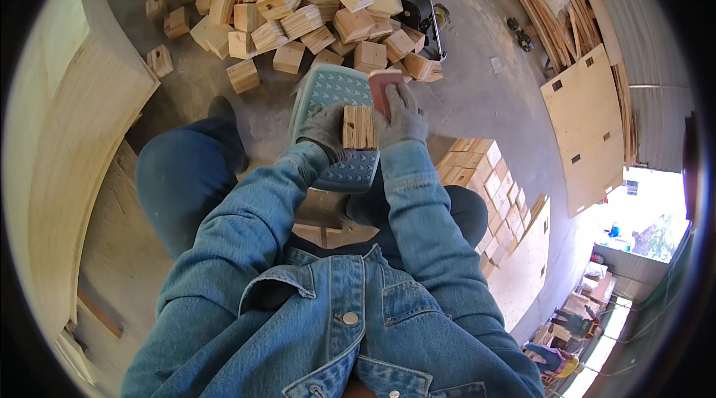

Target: The person sits on a low stool and sands small wooden blocks one at a time using a sanding block. They pick up each block, rub all sides, and place the finished pieces into a nearby stack.

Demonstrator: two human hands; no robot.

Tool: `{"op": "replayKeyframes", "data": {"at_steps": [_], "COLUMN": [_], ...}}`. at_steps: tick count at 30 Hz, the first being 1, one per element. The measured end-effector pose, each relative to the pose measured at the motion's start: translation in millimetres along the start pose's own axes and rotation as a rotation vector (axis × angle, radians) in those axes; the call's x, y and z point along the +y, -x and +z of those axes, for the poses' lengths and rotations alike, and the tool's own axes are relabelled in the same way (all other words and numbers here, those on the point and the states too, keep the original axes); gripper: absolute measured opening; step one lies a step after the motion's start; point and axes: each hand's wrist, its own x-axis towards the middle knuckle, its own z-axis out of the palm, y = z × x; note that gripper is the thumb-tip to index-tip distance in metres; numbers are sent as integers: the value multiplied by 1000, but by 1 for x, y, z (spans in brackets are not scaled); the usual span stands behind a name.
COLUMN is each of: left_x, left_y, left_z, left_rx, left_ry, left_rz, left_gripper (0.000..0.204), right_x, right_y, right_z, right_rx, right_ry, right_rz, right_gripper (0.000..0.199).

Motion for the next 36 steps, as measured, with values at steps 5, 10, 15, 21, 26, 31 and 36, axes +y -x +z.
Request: {"op": "replayKeyframes", "data": {"at_steps": [5,10,15,21,26,31,36], "left_x": [12,10,26,6,12,23,3], "left_y": [-2,0,-2,0,-4,-3,-3], "left_z": [-12,-12,-25,-3,-12,-19,-5], "left_rx": [-110,-88,-193,5,-102,-91,-92], "left_ry": [19,-5,-17,-1,83,-16,46], "left_rz": [-100,-99,-177,-9,-131,-58,-73], "left_gripper": [94,96,95,85,87,82,79], "right_x": [-11,-14,-16,-11,-11,-23,-26], "right_y": [95,131,89,-6,18,105,127], "right_z": [-19,-19,-16,2,-1,-21,-19], "right_rx": [45,50,92,24,69,24,42], "right_ry": [-5,-71,-49,-56,-36,-41,-98], "right_rz": [-174,-240,-235,7,-94,-230,-323], "right_gripper": [68,67,66,65,65,66,69]}}
